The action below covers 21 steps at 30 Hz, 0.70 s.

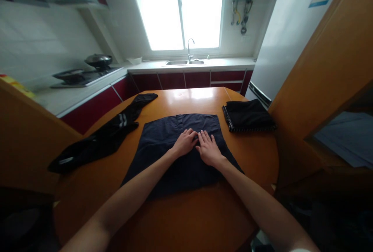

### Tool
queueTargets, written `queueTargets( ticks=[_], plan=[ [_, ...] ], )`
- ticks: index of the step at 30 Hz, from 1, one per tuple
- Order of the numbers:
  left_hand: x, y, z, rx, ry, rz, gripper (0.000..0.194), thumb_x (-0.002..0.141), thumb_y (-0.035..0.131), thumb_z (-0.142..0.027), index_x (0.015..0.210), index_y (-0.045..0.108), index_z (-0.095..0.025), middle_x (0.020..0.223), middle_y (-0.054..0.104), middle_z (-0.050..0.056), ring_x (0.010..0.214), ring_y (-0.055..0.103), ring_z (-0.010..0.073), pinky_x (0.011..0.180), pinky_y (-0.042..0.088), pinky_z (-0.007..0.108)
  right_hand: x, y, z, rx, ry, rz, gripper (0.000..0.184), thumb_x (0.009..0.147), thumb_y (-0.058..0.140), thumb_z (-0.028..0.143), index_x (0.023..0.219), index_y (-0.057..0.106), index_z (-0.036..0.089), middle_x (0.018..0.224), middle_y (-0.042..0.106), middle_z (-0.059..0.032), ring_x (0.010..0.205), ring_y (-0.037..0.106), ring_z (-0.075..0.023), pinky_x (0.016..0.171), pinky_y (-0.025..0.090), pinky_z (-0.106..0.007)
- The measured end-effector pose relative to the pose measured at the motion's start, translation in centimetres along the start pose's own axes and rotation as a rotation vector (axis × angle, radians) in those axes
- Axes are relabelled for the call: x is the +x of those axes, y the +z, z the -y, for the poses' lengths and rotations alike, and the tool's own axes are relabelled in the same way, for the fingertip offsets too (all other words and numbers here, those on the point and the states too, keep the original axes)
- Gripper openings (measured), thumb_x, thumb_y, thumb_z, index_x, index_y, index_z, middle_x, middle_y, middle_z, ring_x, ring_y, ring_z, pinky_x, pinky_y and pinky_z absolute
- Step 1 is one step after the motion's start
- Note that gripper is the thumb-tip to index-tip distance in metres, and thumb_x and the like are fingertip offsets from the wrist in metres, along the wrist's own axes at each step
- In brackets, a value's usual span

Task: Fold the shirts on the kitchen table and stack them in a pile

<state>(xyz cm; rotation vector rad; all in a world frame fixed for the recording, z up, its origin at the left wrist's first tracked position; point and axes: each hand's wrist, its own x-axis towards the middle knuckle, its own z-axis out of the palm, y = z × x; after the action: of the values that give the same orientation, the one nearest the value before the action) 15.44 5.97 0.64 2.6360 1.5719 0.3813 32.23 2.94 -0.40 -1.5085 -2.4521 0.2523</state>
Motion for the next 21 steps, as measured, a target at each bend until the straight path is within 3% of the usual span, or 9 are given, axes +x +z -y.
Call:
queueTargets(
  ticks=[4, 7, 11, 14, 17, 21],
  plan=[
    [0.0, 0.5, 0.5, -0.029, -0.020, -0.049, 0.026, 0.103, 0.043, -0.032, 0.114, 0.065, -0.022, 0.114, 0.060, 0.009, 0.108, 0.054, 0.0237, 0.097, 0.044, 0.036, -1.2, 1.2, -1.5, -0.055, 0.040, 0.032, 0.071, 0.102, 0.026, 0.054, 0.158, 0.025, 0.009, 0.165, 0.018, -0.0146, 0.153, 0.012, -0.0253, 0.123, 0.009, -0.048],
    [0.5, 0.8, 0.8, -0.140, -0.047, -0.071, 0.029, 0.103, 0.040, -0.028, 0.113, 0.066, -0.021, 0.114, 0.061, 0.008, 0.110, 0.054, 0.0229, 0.101, 0.043, 0.036, -1.7, 1.0, -3.4, -0.085, 0.169, 0.004, 0.075, 0.101, 0.024, 0.058, 0.157, 0.025, 0.009, 0.165, 0.018, -0.0149, 0.153, 0.013, -0.0257, 0.123, 0.010, -0.049],
    [1.3, -0.5, 2.0, -0.338, -0.086, 0.010, 0.027, 0.099, 0.046, -0.023, 0.114, 0.068, -0.017, 0.113, 0.066, 0.008, 0.105, 0.059, 0.0203, 0.100, 0.045, 0.033, -1.8, 1.4, -4.6, -0.131, 0.290, -0.002, 0.077, 0.101, 0.024, 0.058, 0.157, 0.025, 0.006, 0.165, 0.018, -0.0163, 0.153, 0.014, -0.0276, 0.122, 0.012, -0.050],
    [0.4, -3.5, 5.0, -0.430, -0.044, 0.136, 0.028, 0.094, 0.055, -0.027, 0.117, 0.068, -0.018, 0.108, 0.070, 0.006, 0.092, 0.064, 0.0174, 0.086, 0.051, 0.027, -1.8, 2.1, -4.9, -0.150, 0.278, -0.008, 0.076, 0.100, 0.024, 0.057, 0.157, 0.025, 0.007, 0.165, 0.019, -0.0160, 0.153, 0.015, -0.0277, 0.122, 0.012, -0.050],
    [-2.9, -7.0, 9.5, -0.488, -0.057, 0.251, 0.032, 0.089, 0.061, -0.035, 0.114, 0.072, -0.017, 0.100, 0.071, 0.007, 0.085, 0.064, 0.0185, 0.079, 0.051, 0.027, -1.8, 2.5, -5.0, -0.160, 0.270, -0.014, 0.075, 0.100, 0.024, 0.056, 0.156, 0.028, 0.006, 0.164, 0.022, -0.0163, 0.152, 0.017, -0.0282, 0.122, 0.013, -0.050],
    [-8.8, -8.8, 14.8, -0.446, -0.169, 0.205, 0.034, 0.086, 0.065, -0.044, 0.104, 0.078, -0.019, 0.098, 0.069, 0.008, 0.084, 0.063, 0.0184, 0.079, 0.049, 0.026, -1.8, 2.6, -5.1, -0.171, 0.272, -0.021, 0.076, 0.099, 0.024, 0.055, 0.154, 0.031, 0.004, 0.162, 0.026, -0.0176, 0.151, 0.020, -0.0295, 0.122, 0.015, -0.051]
  ],
)
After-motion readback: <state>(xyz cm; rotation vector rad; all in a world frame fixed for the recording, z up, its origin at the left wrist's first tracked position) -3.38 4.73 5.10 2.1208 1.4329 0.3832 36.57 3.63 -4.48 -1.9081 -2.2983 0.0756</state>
